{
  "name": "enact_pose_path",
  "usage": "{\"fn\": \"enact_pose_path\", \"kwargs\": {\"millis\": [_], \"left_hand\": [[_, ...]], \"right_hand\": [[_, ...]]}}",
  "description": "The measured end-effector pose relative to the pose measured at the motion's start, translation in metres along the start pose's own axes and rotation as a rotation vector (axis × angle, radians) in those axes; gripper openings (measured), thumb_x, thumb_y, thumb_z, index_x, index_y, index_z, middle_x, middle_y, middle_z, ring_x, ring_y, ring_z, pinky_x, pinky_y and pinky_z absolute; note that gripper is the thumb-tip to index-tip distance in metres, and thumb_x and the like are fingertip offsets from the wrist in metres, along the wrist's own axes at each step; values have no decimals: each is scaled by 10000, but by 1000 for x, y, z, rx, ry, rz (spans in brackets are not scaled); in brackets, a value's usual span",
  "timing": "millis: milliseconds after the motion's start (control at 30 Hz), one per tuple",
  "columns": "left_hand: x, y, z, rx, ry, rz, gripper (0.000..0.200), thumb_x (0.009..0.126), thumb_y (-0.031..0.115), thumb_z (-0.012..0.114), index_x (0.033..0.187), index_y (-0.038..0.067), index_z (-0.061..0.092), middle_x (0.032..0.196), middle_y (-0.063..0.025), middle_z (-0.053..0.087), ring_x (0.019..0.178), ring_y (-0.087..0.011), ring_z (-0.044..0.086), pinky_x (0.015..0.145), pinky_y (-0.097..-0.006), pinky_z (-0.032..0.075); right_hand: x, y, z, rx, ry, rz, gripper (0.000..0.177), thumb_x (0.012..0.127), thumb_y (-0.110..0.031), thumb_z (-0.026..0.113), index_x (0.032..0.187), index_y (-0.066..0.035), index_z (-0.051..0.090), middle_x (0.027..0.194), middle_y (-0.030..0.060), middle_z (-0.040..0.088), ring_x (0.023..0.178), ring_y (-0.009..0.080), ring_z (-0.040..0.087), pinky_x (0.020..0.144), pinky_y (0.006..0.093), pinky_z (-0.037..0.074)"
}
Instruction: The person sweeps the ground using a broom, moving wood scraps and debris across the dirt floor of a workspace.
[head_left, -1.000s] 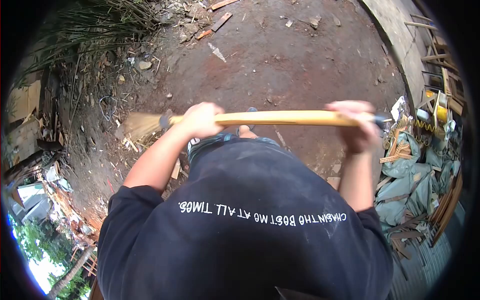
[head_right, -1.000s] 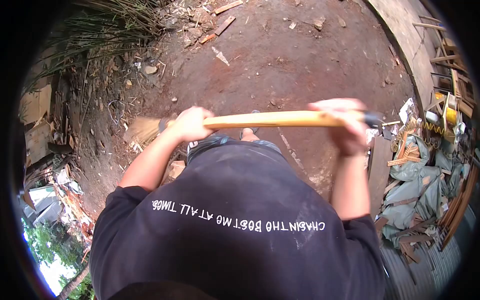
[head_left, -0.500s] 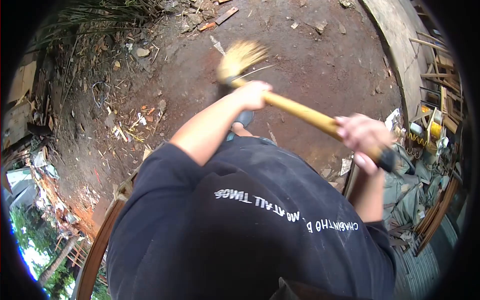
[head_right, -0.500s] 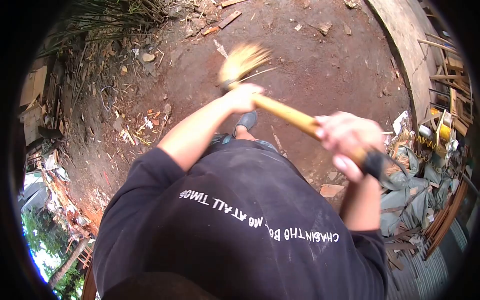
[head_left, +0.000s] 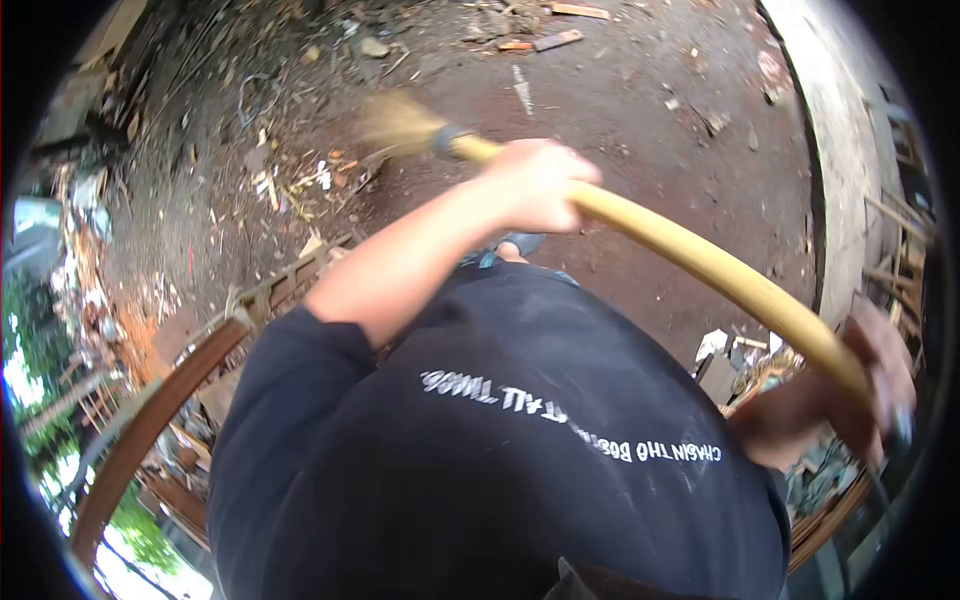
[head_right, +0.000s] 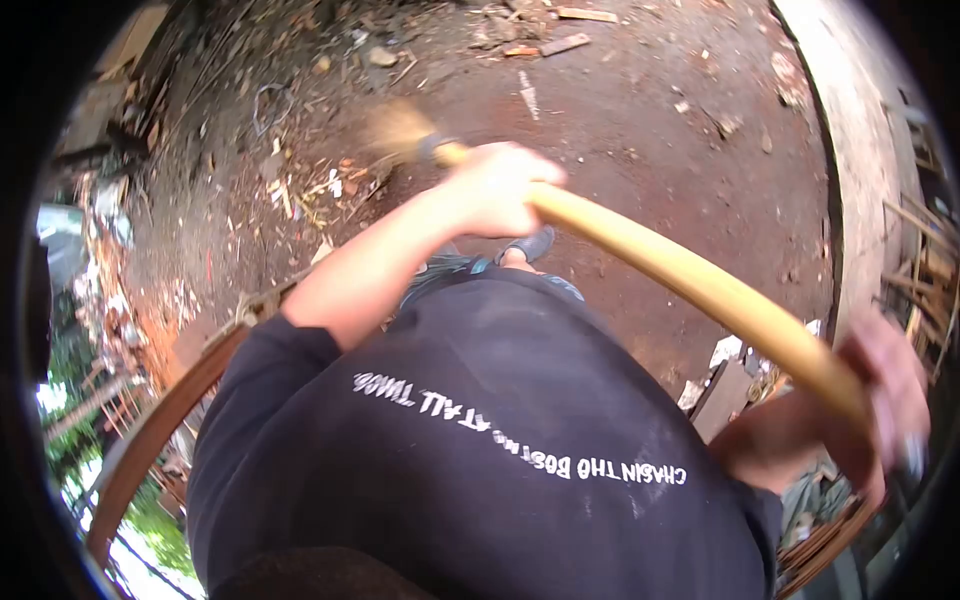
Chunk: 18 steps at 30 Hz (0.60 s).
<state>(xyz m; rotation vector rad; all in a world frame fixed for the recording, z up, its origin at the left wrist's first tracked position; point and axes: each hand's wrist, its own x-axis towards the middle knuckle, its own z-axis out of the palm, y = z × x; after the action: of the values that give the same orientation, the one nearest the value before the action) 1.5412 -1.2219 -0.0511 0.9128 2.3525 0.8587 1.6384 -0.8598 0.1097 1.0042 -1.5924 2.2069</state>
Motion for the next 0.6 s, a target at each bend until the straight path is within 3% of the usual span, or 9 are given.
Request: {"fn": "enact_pose_path", "kwargs": {"millis": [33, 67, 200, 267, 300, 333, 367, 500, 600], "left_hand": [[11, 9, 2, -49, 50, 121, 172, 678, 155, 686, 845, 127, 657, 802, -126, 692, 846, -384, 699, 736, -504, 551], [20, 20, 5, -123, 61, 159, 176, 685, 169, 701, 847, 121, 653, 802, -133, 688, 839, -393, 693, 724, -504, 545], [18, -46, 37, -246, 106, 406, 199, 706, 196, 742, 844, 100, 635, 803, -159, 676, 831, -414, 677, 711, -511, 532], [-21, -130, 57, -123, 39, 315, 221, 721, 184, 785, 811, 85, 609, 837, -158, 681, 828, -393, 679, 730, -500, 532], [-59, -170, 57, -243, 60, 232, 252, 746, 221, 813, 813, 84, 612, 842, -153, 681, 817, -364, 685, 721, -477, 531], [-93, -213, 59, -147, -19, 102, 263, 771, 249, 825, 823, 85, 626, 834, -143, 684, 806, -338, 688, 709, -455, 530], [-128, -251, 61, -151, -91, -38, 258, 779, 257, 829, 816, 87, 639, 808, -133, 686, 790, -330, 688, 701, -446, 525], [-253, -355, 24, -55, -209, -408, 226, 761, 253, 834, 868, 90, 720, 833, -161, 721, 826, -342, 710, 747, -457, 544], [-313, -398, -24, 69, -167, -480, 215, 738, 233, 799, 892, 96, 740, 870, -173, 731, 849, -365, 707, 779, -459, 551]], "right_hand": [[32, -26, 13, 64, -57, -169, 260, 849, -272, 680, 856, -14, 656, 890, 134, 688, 829, 247, 666, 694, 313, 487], [57, -40, 30, 85, -159, -244, 222, 840, -245, 702, 834, -29, 653, 869, 121, 681, 805, 243, 663, 689, 324, 498], [102, 35, 140, 49, -601, -18, 168, 804, -137, 790, 746, -91, 639, 785, 72, 654, 710, 225, 651, 668, 369, 544], [91, 97, 180, 151, -638, 143, 222, 786, -83, 834, 702, -122, 632, 744, 47, 641, 662, 217, 646, 657, 391, 567], [60, 117, 189, 99, -379, 316, 222, 782, -124, 853, 734, -114, 637, 773, 53, 632, 713, 260, 646, 785, 504, 565], [36, 143, 190, 33, -345, 479, 220, 818, -158, 830, 796, -137, 612, 823, 16, 627, 768, 240, 626, 1006, 557, 497], [13, 180, 195, 119, -303, 549, 185, 798, -114, 815, 783, -98, 632, 819, 54, 650, 921, 297, 688, 1086, 572, 466], [-64, 271, 266, 178, -63, 832, 174, 852, -111, 792, 932, -95, 638, 1289, 193, 675, 1311, 350, 579, 1141, 559, 423], [-65, 303, 307, 342, 15, 1024, 253, 920, -154, 774, 1132, -107, 643, 1492, 246, 536, 1352, 334, 537, 1135, 490, 439]]}}
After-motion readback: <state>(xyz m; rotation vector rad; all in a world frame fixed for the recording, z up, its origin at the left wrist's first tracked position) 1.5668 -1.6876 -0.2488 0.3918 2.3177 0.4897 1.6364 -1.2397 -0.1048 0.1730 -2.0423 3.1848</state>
